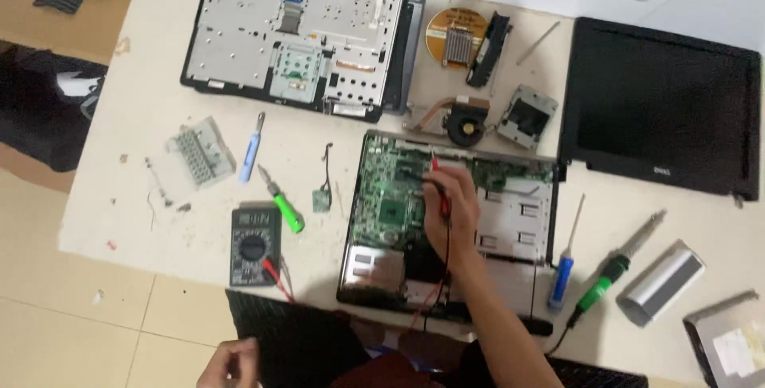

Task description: Diagnosing a laptop motherboard using a digital multimeter to check electrical components

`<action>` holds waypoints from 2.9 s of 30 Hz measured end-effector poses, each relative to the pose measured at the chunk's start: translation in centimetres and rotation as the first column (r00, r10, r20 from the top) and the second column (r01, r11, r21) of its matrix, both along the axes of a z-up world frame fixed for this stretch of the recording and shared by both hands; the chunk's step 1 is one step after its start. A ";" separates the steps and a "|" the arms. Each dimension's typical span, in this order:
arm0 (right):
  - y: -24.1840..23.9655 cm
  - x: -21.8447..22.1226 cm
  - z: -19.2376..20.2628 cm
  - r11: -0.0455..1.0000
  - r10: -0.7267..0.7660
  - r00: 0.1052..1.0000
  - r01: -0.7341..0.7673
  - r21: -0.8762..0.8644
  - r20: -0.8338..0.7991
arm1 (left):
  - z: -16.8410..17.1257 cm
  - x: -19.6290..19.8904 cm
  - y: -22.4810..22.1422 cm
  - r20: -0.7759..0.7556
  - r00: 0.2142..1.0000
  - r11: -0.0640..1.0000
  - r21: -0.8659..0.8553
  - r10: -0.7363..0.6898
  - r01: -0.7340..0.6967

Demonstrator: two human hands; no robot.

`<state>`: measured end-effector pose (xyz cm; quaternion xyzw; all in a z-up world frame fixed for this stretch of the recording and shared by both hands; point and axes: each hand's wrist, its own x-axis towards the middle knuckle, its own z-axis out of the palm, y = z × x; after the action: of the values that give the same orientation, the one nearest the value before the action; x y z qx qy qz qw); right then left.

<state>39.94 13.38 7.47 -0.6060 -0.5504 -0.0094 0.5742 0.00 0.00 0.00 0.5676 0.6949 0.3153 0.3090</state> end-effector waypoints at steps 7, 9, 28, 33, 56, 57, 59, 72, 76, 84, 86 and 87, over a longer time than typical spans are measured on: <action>-1.5 -1.0 -0.2 0.994 -0.023 0.988 0.005 0.114 0.154 | 15.0 13.0 8.3 -0.137 0.882 0.764 0.452 -0.451 0.460; -2.1 -0.9 -1.0 0.991 0.011 0.981 -0.037 0.132 0.193 | 14.0 17.6 11.6 -0.036 0.796 0.601 0.636 -0.604 0.485; -2.5 2.5 -4.2 0.987 -0.066 0.953 0.019 -0.160 -0.297 | 5.3 25.8 21.7 0.259 0.700 0.725 0.449 -0.666 0.523; -2.3 2.6 -4.5 0.939 -0.053 0.972 -0.029 -0.343 -0.229 | 2.3 26.6 21.8 0.229 0.703 0.713 0.454 -0.673 0.534; 0.4 2.3 -5.7 0.951 0.137 0.990 -0.121 -0.286 0.037 | 4.4 26.0 20.2 0.011 0.693 0.610 0.483 -0.721 0.628; 0.3 2.3 -6.0 0.947 0.129 0.990 -0.138 -0.290 -0.052 | 4.3 26.0 20.2 0.005 0.698 0.606 0.500 -0.716 0.618; 0.5 2.5 -6.5 0.946 0.139 0.990 -0.143 -0.292 -0.037 | 3.8 25.9 20.3 -0.013 0.694 0.584 0.529 -0.720 0.615; 0.2 1.9 -5.0 0.942 0.136 0.990 -0.143 -0.305 -0.041 | 5.3 25.6 19.9 0.040 0.692 0.598 0.540 -0.721 0.592; 0.3 1.7 -4.9 0.956 0.100 0.995 -0.099 -0.277 -0.009 | 4.9 25.6 20.1 0.055 0.689 0.602 0.539 -0.722 0.589; -0.1 1.2 -3.8 0.967 0.114 0.993 -0.120 -0.223 -0.043 | 3.8 25.9 20.4 0.000 0.701 0.589 0.542 -0.713 0.599; 0.0 1.5 -4.4 0.962 0.120 0.993 -0.120 -0.245 -0.016 | 4.2 25.8 20.2 0.005 0.709 0.601 0.534 -0.705 0.594; 0.1 1.5 -4.7 0.956 0.126 0.992 -0.119 -0.268 0.010 | 4.3 25.7 20.0 0.010 0.718 0.615 0.525 -0.696 0.588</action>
<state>41.43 13.52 2.78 -0.6424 -0.5910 0.0921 0.4791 25.71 20.03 4.34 0.8004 0.3032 0.4055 0.3211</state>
